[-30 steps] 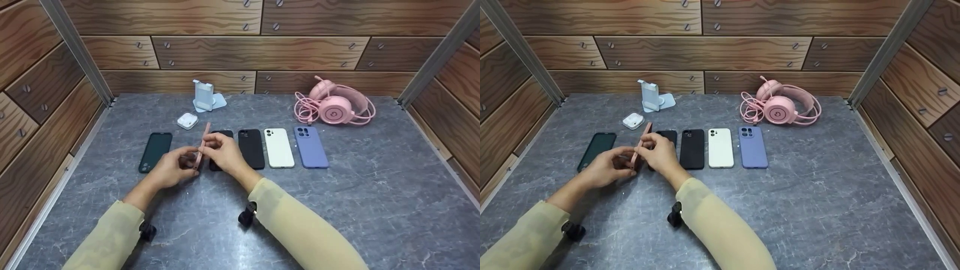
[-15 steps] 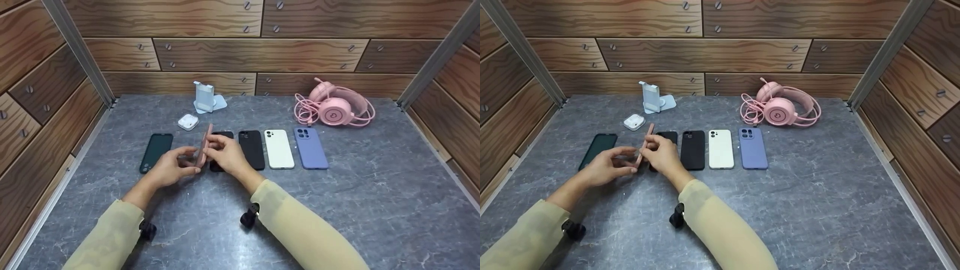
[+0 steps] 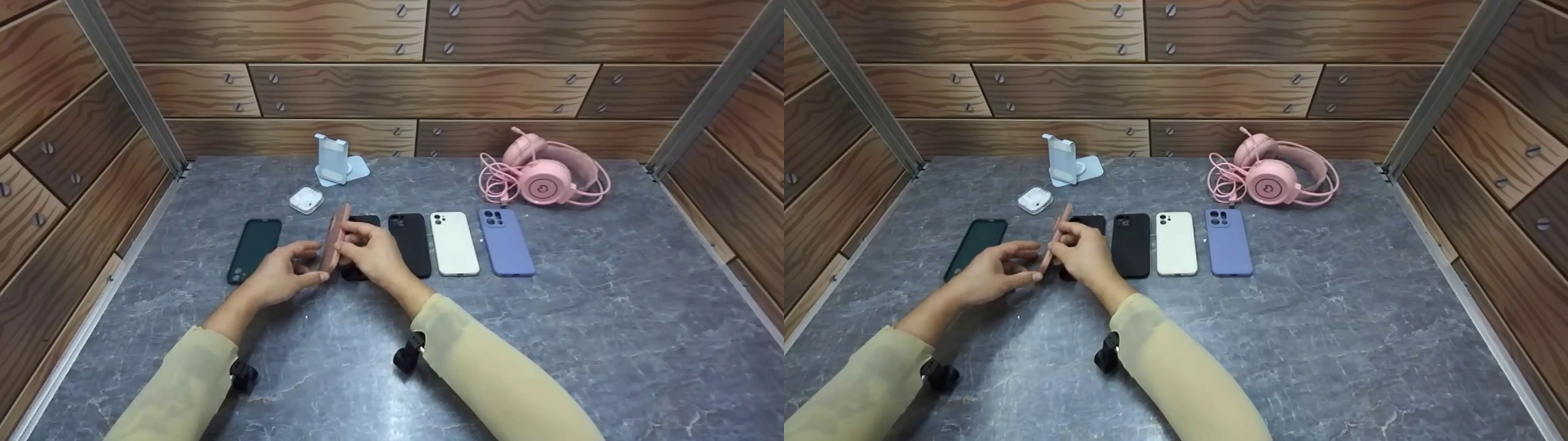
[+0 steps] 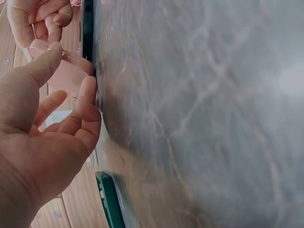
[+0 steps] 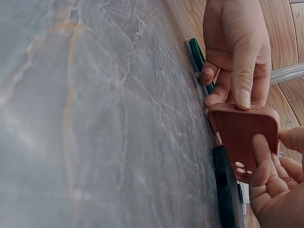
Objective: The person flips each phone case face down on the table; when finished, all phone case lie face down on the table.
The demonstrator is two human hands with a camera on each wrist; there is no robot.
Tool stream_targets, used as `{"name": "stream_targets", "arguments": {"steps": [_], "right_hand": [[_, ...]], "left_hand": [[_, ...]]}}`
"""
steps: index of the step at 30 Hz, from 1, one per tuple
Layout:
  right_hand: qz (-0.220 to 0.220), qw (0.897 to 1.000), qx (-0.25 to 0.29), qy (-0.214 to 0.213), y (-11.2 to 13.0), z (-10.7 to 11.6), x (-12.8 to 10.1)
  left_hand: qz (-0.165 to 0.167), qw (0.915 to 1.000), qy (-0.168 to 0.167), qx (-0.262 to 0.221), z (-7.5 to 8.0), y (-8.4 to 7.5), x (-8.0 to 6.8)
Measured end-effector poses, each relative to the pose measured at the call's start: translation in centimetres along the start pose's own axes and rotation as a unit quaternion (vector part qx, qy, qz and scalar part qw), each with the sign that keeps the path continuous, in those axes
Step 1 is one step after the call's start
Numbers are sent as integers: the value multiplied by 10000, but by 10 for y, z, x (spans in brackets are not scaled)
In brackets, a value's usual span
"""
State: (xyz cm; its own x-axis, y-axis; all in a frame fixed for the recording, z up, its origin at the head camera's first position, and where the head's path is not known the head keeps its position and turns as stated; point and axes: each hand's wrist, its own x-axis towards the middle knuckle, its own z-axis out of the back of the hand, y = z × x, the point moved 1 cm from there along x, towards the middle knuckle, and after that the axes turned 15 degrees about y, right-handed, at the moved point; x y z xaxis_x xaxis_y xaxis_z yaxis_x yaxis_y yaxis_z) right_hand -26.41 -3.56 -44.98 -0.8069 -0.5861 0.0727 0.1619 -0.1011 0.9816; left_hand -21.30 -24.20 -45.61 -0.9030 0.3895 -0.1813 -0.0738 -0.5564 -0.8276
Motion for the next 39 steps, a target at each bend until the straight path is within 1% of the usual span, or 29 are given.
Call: {"name": "stream_targets", "arguments": {"steps": [3,6,10,13,17,22,30,34,39], "right_hand": [[-110,9998,-140,-14,0,0,-1],[-213,9995,-231,-33,1,-1,-2],[-244,9993,-264,-55,2,-3,-1],[-230,9993,-290,-45,0,-2,0],[-148,9995,-295,-12,-2,-1,-1],[-112,9997,-226,50,-4,0,0],[-288,9995,-78,121,-6,-3,1],[-332,9993,-60,190,-5,-6,2],[-388,9987,-160,294,-6,-9,2]], "left_hand": [[-60,10000,32,-3,-1,-1,2],[-114,9999,39,114,-3,0,4],[-156,9990,-77,416,-5,-1,7],[-188,9981,-193,547,-6,-1,7],[-220,9972,-348,622,-5,-1,4],[-243,9970,-422,596,-4,0,0],[-81,9983,-351,458,5,-1,-6],[68,9983,-308,487,10,-1,-9],[176,9974,-368,599,14,-1,-10]]}}
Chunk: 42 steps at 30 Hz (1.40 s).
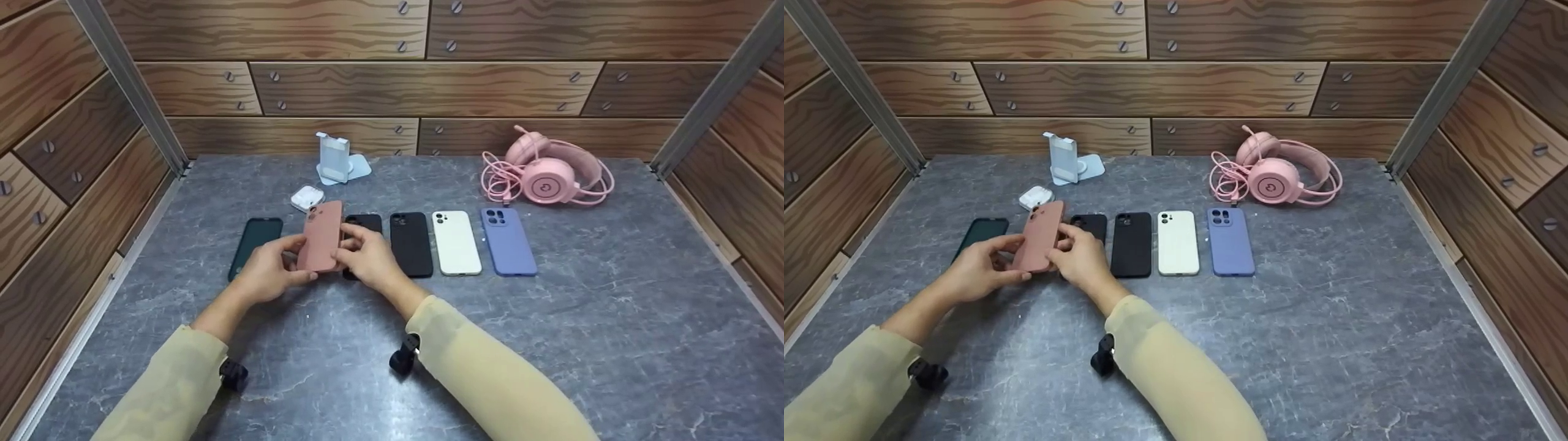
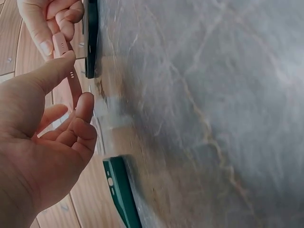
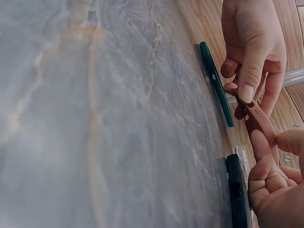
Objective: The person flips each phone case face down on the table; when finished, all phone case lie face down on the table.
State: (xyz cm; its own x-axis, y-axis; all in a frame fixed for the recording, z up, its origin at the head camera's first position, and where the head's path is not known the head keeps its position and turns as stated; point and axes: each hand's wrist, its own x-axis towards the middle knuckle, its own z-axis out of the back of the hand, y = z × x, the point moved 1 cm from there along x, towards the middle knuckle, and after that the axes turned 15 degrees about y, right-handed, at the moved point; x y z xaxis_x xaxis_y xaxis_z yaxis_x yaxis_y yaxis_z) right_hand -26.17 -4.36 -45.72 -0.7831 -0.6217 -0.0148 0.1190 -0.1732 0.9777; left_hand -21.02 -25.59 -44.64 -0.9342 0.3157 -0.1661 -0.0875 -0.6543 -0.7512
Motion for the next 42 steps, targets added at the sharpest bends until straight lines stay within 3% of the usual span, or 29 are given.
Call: {"name": "stream_targets", "arguments": {"steps": [14,22,30,42], "right_hand": [[-39,9992,-400,81,-2,-5,0],[-209,9945,-1023,99,-1,-7,-2],[-265,9769,-2102,288,6,-5,-4],[-299,9650,-2559,495,6,-3,-6]], "left_hand": [[231,9997,24,32,9,4,0],[241,9996,8,126,10,7,0],[249,9996,65,132,10,8,1],[223,9996,88,127,8,10,-1]]}}
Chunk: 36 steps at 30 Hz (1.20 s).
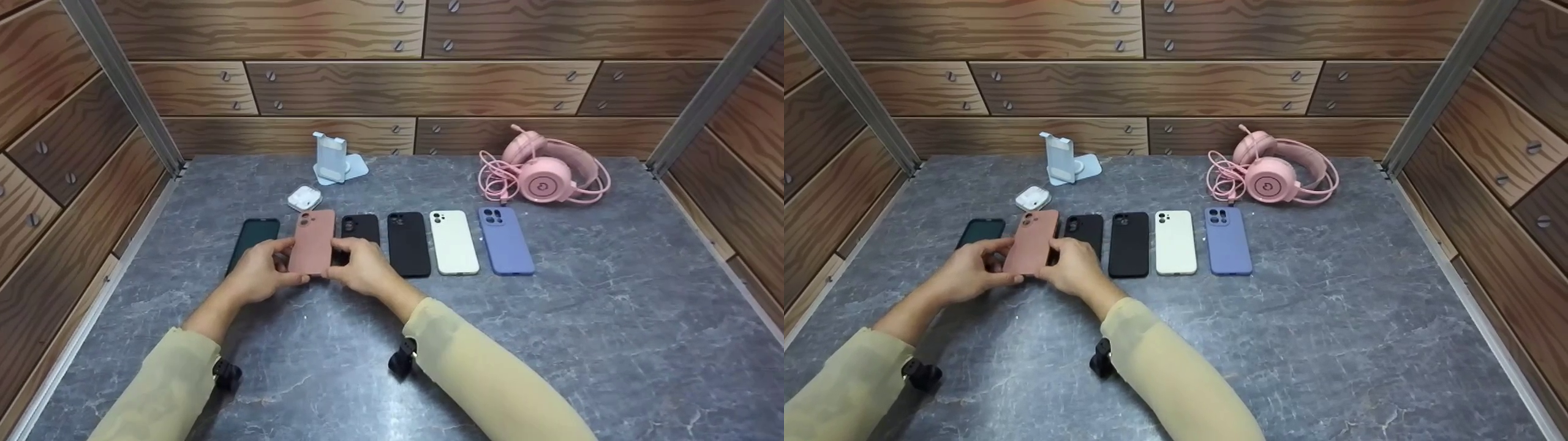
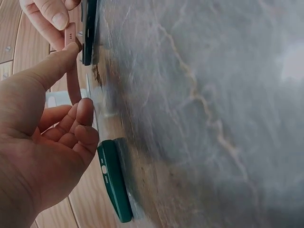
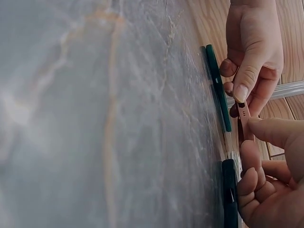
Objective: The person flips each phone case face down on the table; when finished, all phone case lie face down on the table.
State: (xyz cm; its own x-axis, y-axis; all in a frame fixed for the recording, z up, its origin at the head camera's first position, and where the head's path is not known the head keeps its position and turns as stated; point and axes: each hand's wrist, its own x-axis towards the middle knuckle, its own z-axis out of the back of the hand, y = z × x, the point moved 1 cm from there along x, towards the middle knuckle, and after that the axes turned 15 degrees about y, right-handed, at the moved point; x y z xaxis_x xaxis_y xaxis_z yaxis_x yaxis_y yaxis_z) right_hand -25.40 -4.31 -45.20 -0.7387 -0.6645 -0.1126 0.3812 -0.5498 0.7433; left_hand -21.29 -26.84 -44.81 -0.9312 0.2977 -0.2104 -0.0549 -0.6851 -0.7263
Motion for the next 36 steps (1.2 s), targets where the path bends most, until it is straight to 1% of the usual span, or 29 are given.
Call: {"name": "stream_targets", "arguments": {"steps": [8,12,23,30,36], "right_hand": [[-176,9998,-108,-5,-2,-2,3],[-261,9995,-186,41,-3,-2,4],[-202,9989,-412,22,-2,-1,3],[-182,9992,-363,15,-3,-1,2],[-252,9996,-96,-89,-3,-1,1]], "left_hand": [[102,9999,86,100,-2,2,2],[92,9997,125,202,-2,3,2],[4,9995,153,293,-3,2,4],[8,9994,229,270,-3,1,4],[41,9991,174,372,-3,1,3]]}}
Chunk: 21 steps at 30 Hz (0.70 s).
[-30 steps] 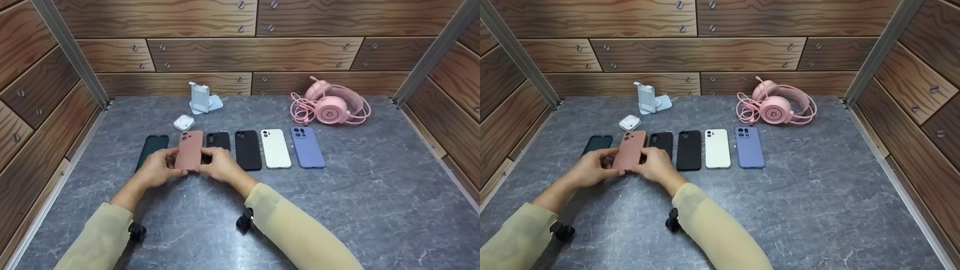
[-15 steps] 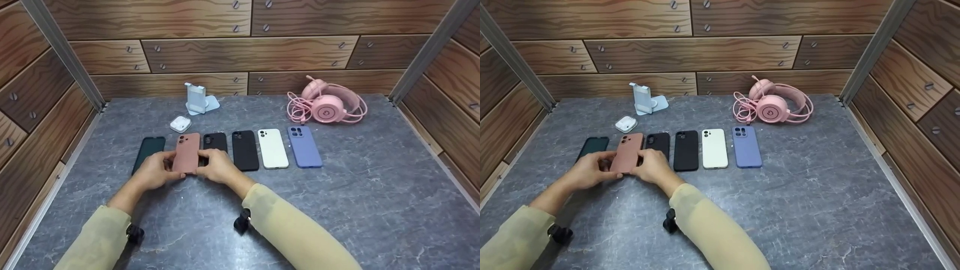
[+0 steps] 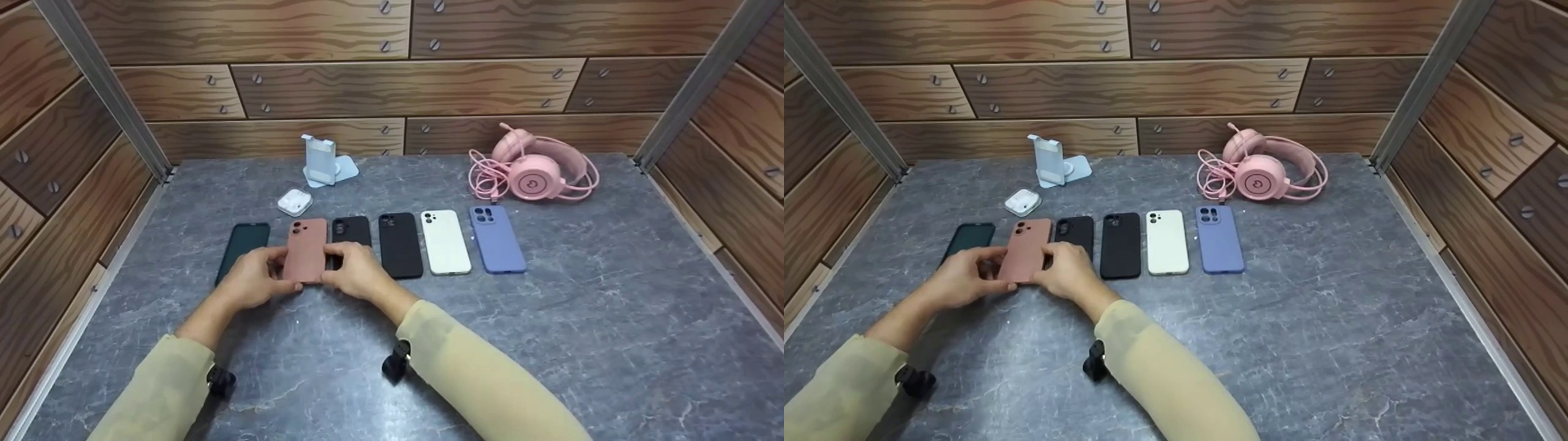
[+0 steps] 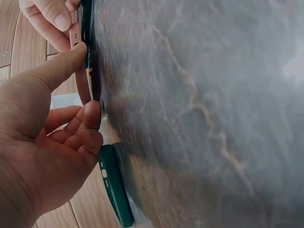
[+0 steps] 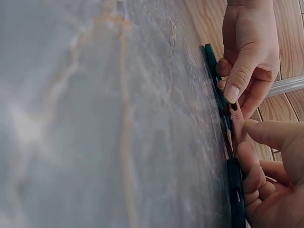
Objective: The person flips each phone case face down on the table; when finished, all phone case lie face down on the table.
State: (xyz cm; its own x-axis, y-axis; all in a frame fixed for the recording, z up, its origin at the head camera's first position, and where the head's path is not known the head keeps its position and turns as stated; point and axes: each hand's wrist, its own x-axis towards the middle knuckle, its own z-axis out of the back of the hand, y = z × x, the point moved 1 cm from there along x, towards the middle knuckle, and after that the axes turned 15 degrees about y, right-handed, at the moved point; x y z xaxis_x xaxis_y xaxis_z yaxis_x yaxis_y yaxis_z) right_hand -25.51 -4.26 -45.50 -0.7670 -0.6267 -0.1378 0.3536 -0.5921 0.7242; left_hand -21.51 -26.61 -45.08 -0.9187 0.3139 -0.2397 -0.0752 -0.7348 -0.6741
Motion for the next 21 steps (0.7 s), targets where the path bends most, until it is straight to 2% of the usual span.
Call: {"name": "stream_targets", "arguments": {"steps": [6,11,14,17,21], "right_hand": [[-75,9972,708,-211,4,0,-3],[97,9949,830,-569,16,-5,-1],[302,9924,998,-657,25,-9,1],[473,9897,1213,-591,34,-16,4],[668,9879,1328,-450,47,-28,9]], "left_hand": [[-48,9999,-134,15,9,-4,-11],[-220,9979,-608,-4,26,1,-31],[-163,9968,-782,7,38,10,-41],[-31,9973,-736,-24,47,20,-47],[189,9985,-504,-108,56,35,-50]]}}
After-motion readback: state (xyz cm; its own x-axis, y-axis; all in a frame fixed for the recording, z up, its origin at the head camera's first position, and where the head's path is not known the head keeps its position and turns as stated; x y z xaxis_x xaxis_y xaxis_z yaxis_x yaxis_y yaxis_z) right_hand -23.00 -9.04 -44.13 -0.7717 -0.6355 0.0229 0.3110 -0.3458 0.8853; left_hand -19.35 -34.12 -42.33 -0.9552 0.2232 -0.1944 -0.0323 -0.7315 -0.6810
